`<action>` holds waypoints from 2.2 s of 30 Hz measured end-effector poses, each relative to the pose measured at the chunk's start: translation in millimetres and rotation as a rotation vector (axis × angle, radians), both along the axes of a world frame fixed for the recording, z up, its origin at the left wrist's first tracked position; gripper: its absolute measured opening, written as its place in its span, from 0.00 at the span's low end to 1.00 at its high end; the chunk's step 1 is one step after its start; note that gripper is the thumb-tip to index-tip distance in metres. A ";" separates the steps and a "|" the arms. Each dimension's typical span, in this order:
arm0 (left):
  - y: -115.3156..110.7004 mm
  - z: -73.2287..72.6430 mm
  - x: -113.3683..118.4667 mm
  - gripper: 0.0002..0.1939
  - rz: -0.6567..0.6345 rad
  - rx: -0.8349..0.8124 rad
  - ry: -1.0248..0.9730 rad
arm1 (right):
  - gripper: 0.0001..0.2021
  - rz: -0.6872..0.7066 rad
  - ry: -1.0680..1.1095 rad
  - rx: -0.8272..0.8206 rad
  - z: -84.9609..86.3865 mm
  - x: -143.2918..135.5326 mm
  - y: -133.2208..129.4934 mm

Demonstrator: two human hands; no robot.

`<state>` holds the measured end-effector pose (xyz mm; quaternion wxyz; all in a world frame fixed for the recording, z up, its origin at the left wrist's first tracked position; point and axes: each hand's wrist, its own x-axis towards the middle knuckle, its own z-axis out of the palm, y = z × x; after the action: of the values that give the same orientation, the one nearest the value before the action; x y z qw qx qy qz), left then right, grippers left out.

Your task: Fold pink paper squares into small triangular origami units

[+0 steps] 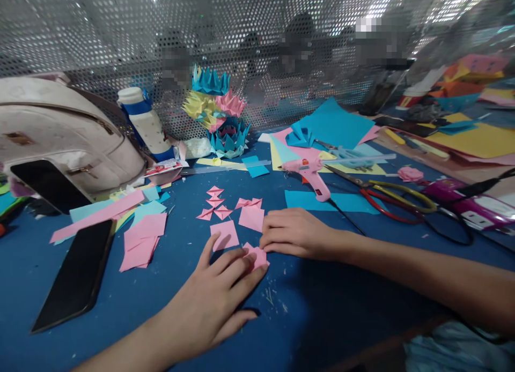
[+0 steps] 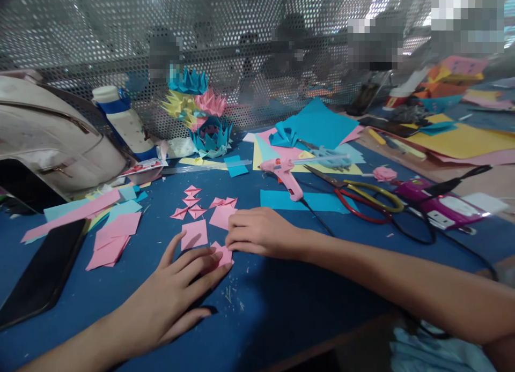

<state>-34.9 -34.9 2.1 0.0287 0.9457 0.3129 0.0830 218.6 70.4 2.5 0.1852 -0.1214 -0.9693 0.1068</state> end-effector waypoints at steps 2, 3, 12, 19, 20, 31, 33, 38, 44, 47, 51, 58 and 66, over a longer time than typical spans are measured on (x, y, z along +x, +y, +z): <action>0.4 -0.4 -0.3 0.28 -0.001 0.005 -0.005 | 0.12 -0.023 -0.038 -0.089 0.6 -2.4 -2.1; 0.6 -0.6 -0.5 0.29 -0.001 0.008 -0.008 | 0.11 -0.036 -0.058 -0.147 1.1 -3.4 -2.9; 1.4 -0.9 1.4 0.28 0.003 0.006 -0.009 | 0.06 -0.126 -0.147 -0.342 0.1 -12.2 -9.2; 0.6 -0.1 1.3 0.28 0.002 0.006 -0.010 | 0.10 -0.135 -0.184 -0.223 -3.4 -13.9 -13.7; 0.6 -0.1 1.1 0.28 0.000 0.005 -0.011 | 0.09 -0.133 -0.186 -0.205 -3.6 -13.8 -14.2; 1.0 -0.4 4.0 0.28 0.007 0.026 -0.016 | 0.08 -0.118 -0.127 -0.165 -5.8 -13.4 -13.1; 0.7 -0.6 3.9 0.28 0.008 0.032 -0.015 | 0.07 -0.124 -0.065 -0.257 -4.5 -10.4 -9.3; -0.8 -0.8 3.9 0.28 0.023 0.024 -0.001 | 0.12 0.077 0.076 -0.311 -0.3 4.2 5.2; -1.1 -1.7 3.8 0.28 0.025 -0.005 -0.009 | 0.16 0.242 -0.055 -0.190 -2.8 10.5 19.7; -1.0 -1.9 2.8 0.28 0.018 0.003 -0.016 | 0.16 0.229 -0.071 -0.156 -4.6 10.0 25.0; -1.1 -2.0 0.9 0.24 -0.008 0.036 -0.069 | 0.15 0.194 -0.066 -0.149 -5.5 10.0 25.4; -1.5 -2.1 0.0 0.15 -0.016 0.032 -0.195 | 0.08 -0.103 -0.007 -0.327 2.7 1.1 1.7; -4.5 -3.0 1.0 0.17 -0.030 0.065 -0.198 | 0.05 -0.272 -0.069 -0.333 10.2 -9.7 -22.1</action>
<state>-33.8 -39.4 -0.9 0.0299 0.9378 0.2917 0.1857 208.9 48.3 12.7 0.1418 -0.2836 -0.9187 0.2354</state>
